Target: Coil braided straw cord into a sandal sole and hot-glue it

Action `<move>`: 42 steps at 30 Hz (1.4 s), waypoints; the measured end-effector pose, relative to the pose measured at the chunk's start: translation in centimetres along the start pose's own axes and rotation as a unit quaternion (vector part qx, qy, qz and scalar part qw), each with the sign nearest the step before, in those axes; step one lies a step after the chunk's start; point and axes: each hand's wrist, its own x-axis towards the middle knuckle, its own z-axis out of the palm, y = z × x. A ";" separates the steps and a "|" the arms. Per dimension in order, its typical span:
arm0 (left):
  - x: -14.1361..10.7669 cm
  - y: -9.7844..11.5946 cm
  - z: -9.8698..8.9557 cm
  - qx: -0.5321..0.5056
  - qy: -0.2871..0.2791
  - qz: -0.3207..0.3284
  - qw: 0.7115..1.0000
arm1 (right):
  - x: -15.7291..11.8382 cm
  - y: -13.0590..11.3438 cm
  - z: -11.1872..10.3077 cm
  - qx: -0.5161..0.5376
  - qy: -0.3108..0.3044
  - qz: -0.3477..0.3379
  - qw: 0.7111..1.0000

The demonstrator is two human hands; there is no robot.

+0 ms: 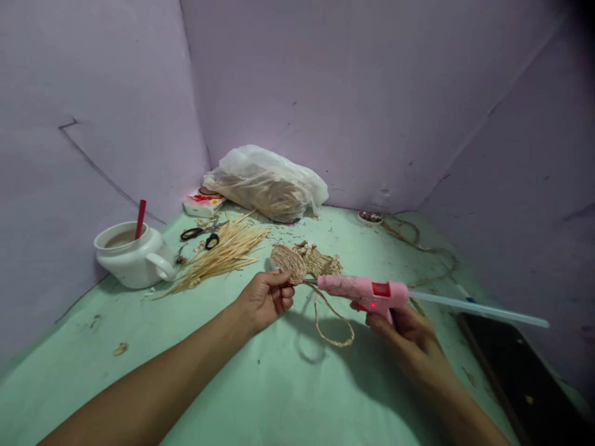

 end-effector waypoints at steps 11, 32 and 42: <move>0.1 0.0 -0.1 -0.001 -0.001 0.001 1.000 | 0.0 0.7 -0.1 -0.010 0.005 -0.006 1.000; 0.2 -0.1 -0.2 0.002 -0.007 0.005 1.000 | 0.0 1.2 -0.5 -0.020 -0.012 -0.008 1.000; 0.3 -0.2 -0.2 0.001 -0.006 0.006 1.000 | -0.1 1.5 -0.5 -0.029 -0.001 -0.016 0.999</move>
